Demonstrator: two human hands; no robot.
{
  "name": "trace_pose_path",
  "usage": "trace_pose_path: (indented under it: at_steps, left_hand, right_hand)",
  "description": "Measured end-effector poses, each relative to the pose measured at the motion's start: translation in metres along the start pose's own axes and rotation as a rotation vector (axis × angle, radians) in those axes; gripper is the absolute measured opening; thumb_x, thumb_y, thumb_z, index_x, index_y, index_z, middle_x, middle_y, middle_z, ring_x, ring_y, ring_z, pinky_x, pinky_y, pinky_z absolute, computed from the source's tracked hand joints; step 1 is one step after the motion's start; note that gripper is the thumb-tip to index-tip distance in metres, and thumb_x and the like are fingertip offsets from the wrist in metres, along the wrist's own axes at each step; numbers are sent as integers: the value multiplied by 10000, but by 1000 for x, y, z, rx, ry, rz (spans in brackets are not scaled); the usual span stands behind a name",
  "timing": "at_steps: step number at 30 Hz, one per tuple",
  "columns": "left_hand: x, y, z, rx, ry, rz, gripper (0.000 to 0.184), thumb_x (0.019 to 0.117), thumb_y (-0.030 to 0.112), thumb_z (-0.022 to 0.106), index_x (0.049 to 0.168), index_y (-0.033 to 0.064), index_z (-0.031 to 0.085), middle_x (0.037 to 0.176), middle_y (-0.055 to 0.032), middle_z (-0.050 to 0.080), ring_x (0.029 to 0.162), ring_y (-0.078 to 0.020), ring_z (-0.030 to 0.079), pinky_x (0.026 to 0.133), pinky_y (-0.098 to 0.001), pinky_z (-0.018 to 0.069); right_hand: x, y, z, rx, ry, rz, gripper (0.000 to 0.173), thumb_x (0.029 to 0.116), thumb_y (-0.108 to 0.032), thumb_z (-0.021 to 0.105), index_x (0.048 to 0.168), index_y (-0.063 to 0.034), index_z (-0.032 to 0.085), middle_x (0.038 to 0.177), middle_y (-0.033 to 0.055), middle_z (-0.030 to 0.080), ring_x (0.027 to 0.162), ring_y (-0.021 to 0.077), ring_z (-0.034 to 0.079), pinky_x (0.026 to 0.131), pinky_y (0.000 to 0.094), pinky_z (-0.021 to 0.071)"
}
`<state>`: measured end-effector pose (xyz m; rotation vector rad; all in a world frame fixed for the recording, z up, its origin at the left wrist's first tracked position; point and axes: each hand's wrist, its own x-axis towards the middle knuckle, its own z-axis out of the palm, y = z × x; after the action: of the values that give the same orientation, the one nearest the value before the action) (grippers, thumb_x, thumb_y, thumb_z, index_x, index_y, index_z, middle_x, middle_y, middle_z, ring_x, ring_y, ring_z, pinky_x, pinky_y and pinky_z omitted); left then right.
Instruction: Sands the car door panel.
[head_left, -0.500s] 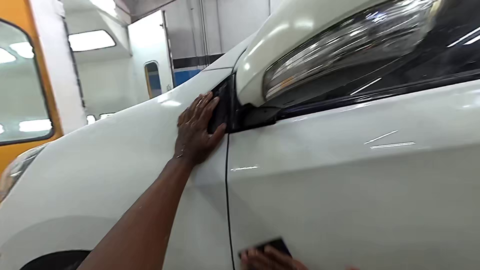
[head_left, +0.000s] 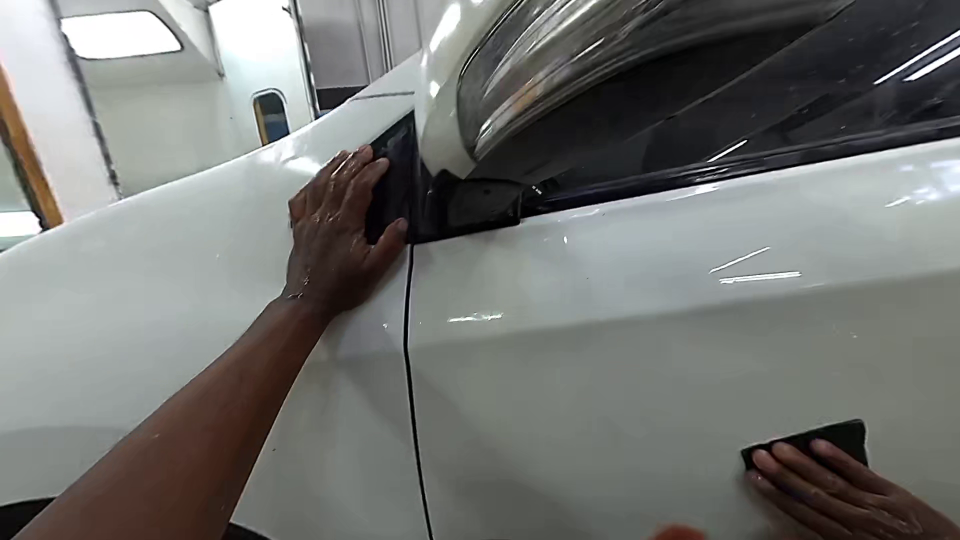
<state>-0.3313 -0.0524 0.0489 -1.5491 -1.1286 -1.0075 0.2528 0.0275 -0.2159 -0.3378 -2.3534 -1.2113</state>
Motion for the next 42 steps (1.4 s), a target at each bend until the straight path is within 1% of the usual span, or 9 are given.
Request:
trace_pose_path:
  at_steps: [4, 9, 13, 18, 22, 27, 33, 35, 42]
  left_hand:
    - [-1, 0, 1, 10, 3, 18, 670, 998, 560, 378, 1534, 165, 455, 1643, -81, 379, 1540, -301, 289, 1178, -585, 241]
    - [-2, -6, -3, 17, -42, 16, 677, 1007, 577, 355, 1565, 198, 424, 1664, -41, 348, 1556, -278, 262, 1193, -584, 233]
    - [-1, -6, -3, -7, -55, 16, 686, 1005, 595, 368, 1563, 202, 431, 1658, -60, 359, 1550, -292, 275, 1192, -603, 227]
    - [0, -3, 1, 12, -9, 20, 675, 999, 568, 361, 1553, 189, 429, 1657, -62, 356, 1551, -296, 265, 1185, -596, 226]
    - [2, 0, 1, 27, -12, 34, 679, 1000, 563, 351, 1547, 168, 431, 1648, -84, 368, 1541, -319, 278, 1168, -609, 236]
    - [-1, -6, -2, 14, -22, 34, 697, 1011, 602, 342, 1557, 179, 434, 1652, -78, 366, 1543, -313, 286, 1181, -599, 244]
    - [-3, -2, 0, -4, -11, 19, 689, 1004, 589, 353, 1552, 181, 443, 1648, -88, 371, 1541, -316, 286, 1184, -589, 228]
    - [0, -3, 2, 25, 10, 13, 681, 993, 577, 353, 1532, 172, 456, 1640, -87, 382, 1535, -316, 291, 1177, -581, 230]
    - [-3, -2, 0, 21, 7, 11, 656, 1012, 534, 372, 1550, 167, 446, 1656, -62, 361, 1547, -277, 283, 1194, -575, 244]
  right_hand:
    - [125, -89, 16, 211, 50, 20, 598, 1096, -489, 306, 1585, -150, 367, 1695, 9, 271, 1585, 131, 130, 1284, 382, 45]
    - [276, -229, 76, 582, 169, -99, 776, 959, -479, 609, 1553, -20, 410, 1674, 81, 317, 1575, 179, 206, 1300, 377, 111]
    - [188, -131, 46, 324, 110, -156, 620, 1075, -497, 347, 1586, -148, 384, 1683, -6, 305, 1573, 126, 189, 1294, 352, 111]
    - [3, 34, -7, 32, -7, -191, 600, 1083, -410, 404, 1633, -207, 277, 1719, -2, 195, 1594, 162, 82, 1287, 422, 25]
    - [142, -50, 11, 224, 100, -167, 533, 1114, -351, 284, 1585, -118, 375, 1697, 13, 268, 1587, 155, 143, 1304, 404, 79]
    - [290, -136, 33, 354, 166, -224, 574, 1039, -359, 474, 1530, -62, 457, 1660, 77, 347, 1569, 201, 227, 1284, 408, 127]
    - [54, 40, -16, 111, -97, -510, 519, 1088, -175, 348, 1605, -128, 348, 1694, 1, 274, 1578, 176, 191, 1286, 394, 150]
    - [34, 65, -19, 165, -156, -554, 536, 1099, -227, 339, 1625, -131, 294, 1710, -2, 221, 1590, 175, 135, 1292, 389, 98]
    - [323, -90, 7, 184, 182, -175, 615, 1093, -451, 266, 1589, -99, 362, 1689, 37, 287, 1576, 168, 198, 1288, 426, 137]
